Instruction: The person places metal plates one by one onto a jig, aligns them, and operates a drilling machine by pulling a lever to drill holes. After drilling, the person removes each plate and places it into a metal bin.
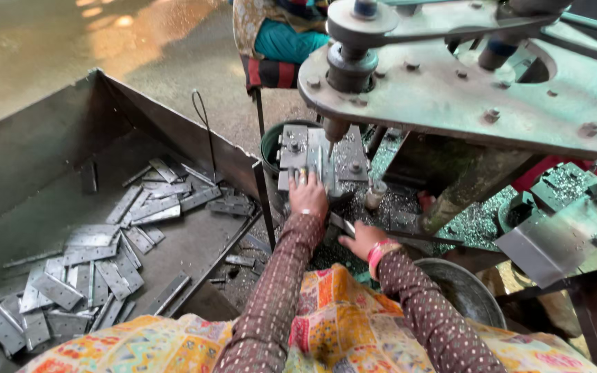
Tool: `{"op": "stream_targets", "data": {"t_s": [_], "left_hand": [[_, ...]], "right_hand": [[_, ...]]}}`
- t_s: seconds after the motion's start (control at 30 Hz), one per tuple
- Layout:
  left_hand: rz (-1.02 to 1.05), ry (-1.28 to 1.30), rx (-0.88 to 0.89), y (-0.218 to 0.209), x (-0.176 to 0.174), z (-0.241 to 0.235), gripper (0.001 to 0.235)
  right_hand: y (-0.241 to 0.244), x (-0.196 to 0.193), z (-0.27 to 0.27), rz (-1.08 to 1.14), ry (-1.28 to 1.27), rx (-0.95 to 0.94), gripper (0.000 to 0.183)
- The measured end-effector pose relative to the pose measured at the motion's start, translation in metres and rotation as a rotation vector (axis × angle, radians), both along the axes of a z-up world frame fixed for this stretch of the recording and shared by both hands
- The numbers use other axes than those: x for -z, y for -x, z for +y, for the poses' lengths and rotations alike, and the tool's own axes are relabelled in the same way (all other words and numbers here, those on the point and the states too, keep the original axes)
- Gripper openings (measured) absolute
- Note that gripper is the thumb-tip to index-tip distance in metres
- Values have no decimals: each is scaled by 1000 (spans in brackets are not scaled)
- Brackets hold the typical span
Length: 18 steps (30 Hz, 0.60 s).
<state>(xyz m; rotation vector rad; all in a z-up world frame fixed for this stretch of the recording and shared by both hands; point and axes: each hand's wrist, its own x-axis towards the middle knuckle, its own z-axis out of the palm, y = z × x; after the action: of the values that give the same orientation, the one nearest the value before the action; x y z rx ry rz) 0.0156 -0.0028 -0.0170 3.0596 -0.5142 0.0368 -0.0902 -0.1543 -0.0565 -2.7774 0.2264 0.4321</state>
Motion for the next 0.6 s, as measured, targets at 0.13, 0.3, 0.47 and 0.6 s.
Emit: {"op": "stream_targets", "data": {"t_s": [0.13,0.3,0.47,0.6], "left_hand": [[54,-72,-15,-16,2,-9,31],[31,57,-32,-2,10,1,33],[26,35,4,-3,3,-1,37],[175,25,0,-24,2,-9,32]], "right_hand": [[28,19,4,-58,-54,58,42],[46,43,6,-80,-65,19,43],[-6,3,-3,47,66,-30,55],[-1,1,-1,15,23,-43,48]]}}
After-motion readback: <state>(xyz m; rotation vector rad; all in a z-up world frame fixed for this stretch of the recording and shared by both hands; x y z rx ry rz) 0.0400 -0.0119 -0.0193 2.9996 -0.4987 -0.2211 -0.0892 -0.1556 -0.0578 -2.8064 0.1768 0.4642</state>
